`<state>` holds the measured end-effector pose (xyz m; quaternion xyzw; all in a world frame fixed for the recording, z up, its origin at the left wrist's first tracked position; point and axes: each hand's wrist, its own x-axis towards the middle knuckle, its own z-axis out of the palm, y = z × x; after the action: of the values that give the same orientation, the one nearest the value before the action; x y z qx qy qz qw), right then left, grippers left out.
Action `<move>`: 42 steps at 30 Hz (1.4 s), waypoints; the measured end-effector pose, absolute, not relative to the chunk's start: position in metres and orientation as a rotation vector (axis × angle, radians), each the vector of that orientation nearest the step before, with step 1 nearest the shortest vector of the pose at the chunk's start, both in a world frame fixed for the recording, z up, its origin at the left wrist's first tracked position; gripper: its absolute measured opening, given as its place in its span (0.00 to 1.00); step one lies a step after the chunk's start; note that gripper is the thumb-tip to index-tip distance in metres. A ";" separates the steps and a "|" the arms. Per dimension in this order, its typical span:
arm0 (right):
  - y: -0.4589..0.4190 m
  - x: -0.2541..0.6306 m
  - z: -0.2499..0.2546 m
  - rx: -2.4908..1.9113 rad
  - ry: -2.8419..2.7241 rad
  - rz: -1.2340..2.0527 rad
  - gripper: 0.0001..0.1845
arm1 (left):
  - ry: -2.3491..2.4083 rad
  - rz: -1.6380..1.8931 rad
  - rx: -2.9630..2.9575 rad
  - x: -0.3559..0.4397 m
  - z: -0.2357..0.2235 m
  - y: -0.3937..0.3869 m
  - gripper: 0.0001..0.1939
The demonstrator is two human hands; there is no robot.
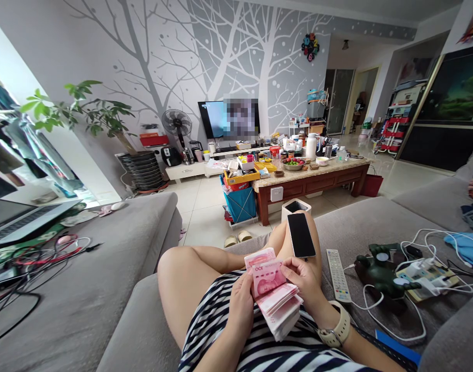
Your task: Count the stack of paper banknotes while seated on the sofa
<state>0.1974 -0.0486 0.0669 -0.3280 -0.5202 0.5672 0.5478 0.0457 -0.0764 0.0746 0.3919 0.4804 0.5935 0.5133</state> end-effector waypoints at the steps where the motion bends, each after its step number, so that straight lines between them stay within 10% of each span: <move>1: -0.049 0.197 0.067 -0.781 -1.231 1.345 0.14 | 1.162 1.429 0.950 0.045 0.074 -0.076 0.14; 42: -0.049 0.198 0.069 -0.826 -1.255 1.289 0.18 | 1.292 1.559 0.873 0.044 0.071 -0.075 0.15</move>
<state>0.1983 -0.0493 0.0691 -0.3490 -0.5301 0.5443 0.5486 0.0435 -0.0754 0.0711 0.3532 0.5230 0.6308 0.4514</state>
